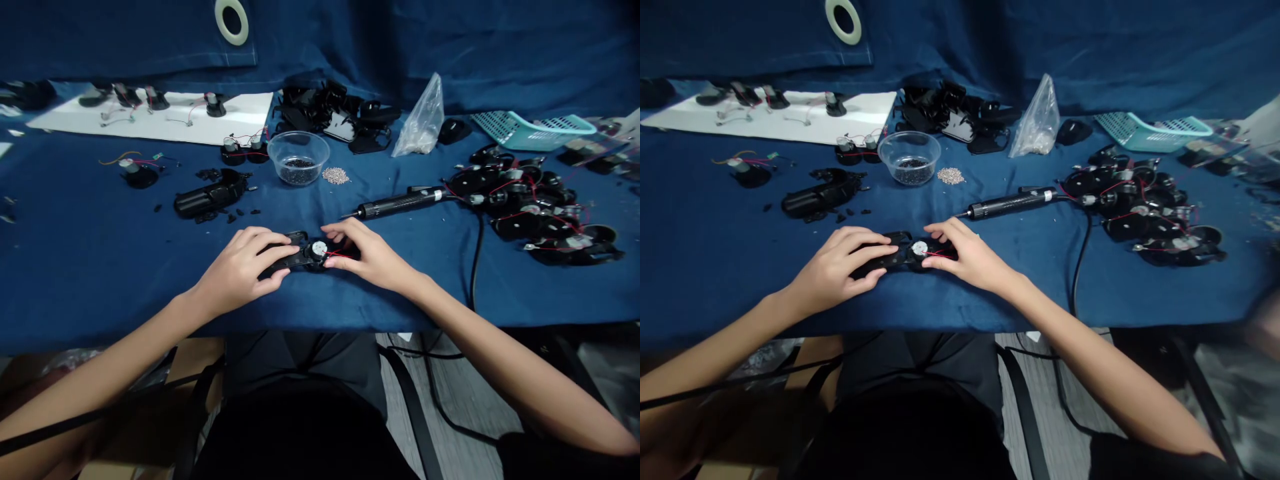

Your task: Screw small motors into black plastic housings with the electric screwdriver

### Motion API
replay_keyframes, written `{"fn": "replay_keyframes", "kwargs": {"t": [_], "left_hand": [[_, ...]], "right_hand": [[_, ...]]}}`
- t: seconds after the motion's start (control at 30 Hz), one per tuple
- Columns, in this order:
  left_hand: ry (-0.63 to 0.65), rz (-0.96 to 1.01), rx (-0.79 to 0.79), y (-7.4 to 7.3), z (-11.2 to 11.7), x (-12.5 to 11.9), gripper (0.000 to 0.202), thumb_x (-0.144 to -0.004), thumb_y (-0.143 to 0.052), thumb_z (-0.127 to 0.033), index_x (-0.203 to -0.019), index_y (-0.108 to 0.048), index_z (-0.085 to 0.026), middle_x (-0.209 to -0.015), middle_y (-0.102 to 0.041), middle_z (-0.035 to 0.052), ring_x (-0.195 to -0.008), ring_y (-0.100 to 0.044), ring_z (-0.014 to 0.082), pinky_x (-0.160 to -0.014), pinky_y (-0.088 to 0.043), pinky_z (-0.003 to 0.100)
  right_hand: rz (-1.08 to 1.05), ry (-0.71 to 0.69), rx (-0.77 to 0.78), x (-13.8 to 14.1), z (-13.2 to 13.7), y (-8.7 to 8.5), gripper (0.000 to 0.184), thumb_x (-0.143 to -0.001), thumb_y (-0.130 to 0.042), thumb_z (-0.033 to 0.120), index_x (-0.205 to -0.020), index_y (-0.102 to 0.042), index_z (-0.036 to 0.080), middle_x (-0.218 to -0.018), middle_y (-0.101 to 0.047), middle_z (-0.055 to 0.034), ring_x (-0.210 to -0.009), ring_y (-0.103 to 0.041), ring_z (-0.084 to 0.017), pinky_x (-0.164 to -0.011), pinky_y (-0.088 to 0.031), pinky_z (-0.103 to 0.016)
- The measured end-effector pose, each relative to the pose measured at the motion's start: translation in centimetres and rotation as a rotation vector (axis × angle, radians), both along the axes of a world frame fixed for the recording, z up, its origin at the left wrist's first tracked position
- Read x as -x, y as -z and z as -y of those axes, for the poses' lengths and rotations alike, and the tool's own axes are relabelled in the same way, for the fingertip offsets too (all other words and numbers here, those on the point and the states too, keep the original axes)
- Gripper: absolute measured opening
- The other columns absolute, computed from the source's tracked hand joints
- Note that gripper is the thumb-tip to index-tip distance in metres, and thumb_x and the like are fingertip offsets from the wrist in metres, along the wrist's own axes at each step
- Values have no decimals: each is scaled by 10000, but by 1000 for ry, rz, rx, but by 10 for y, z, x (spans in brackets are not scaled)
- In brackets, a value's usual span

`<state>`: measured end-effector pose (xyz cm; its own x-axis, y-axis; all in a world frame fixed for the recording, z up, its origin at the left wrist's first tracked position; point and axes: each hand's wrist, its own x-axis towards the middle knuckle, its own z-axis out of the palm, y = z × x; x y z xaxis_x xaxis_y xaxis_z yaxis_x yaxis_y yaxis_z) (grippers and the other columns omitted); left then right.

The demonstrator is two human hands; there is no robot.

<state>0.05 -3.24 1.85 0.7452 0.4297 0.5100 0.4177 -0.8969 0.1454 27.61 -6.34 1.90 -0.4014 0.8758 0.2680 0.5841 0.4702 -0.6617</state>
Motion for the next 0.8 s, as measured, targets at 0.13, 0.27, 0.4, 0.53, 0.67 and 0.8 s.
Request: {"fn": "replay_keyframes", "kwargs": {"t": [0.13, 0.27, 0.4, 0.53, 0.67, 0.8], "left_hand": [[-63, 28, 19, 4, 6, 4, 337, -857, -645, -200, -1194, -646, -180, -1177, -649, 90, -1082, -561, 245, -962, -484, 433], [-52, -21, 61, 7, 9, 4, 355, -865, -646, -230, -1218, -633, -195, -1193, -643, 81, -1085, -558, 248, -961, -482, 429], [-26, -66, 74, 9, 8, -1, 378, -879, -635, -246, -1253, -598, -204, -1226, -632, 84, -1121, -550, 259, -960, -476, 439], [-25, -108, 69, 9, 5, -5, 381, -889, -613, -235, -1268, -578, -219, -1241, -627, 88, -1141, -551, 270, -933, -480, 443], [-14, -143, 26, 7, 6, -7, 373, -896, -597, -232, -1268, -575, -230, -1240, -630, 80, -1146, -552, 280, -922, -481, 445], [-27, -151, 17, 6, 6, -8, 368, -894, -601, -235, -1260, -573, -206, -1241, -629, 85, -1143, -551, 280, -920, -483, 442]], "right_hand": [[-18, 20, -85, 10, 5, 8, 381, -902, -631, 402, -1224, -571, 207, -1168, -593, -76, -1073, -571, -195, -947, -479, -360], [-9, 42, -100, 14, 5, 15, 250, -931, -604, 327, -1141, -575, 195, -1087, -629, -61, -999, -591, -182, -908, -476, -342], [-20, 73, -52, 11, 3, 16, 246, -912, -626, 369, -1091, -593, 203, -1050, -636, -56, -942, -600, -190, -842, -489, -335], [0, 91, -14, 10, 2, 15, 262, -916, -606, 410, -1088, -595, 212, -1064, -638, -66, -950, -603, -211, -849, -493, -364], [26, 90, -17, 11, 2, 15, 257, -923, -590, 416, -1088, -586, 219, -1082, -636, -66, -966, -603, -221, -855, -495, -373], [35, 87, -30, 12, 2, 16, 256, -926, -588, 411, -1091, -577, 216, -1079, -633, -69, -971, -597, -223, -860, -491, -374]]}}
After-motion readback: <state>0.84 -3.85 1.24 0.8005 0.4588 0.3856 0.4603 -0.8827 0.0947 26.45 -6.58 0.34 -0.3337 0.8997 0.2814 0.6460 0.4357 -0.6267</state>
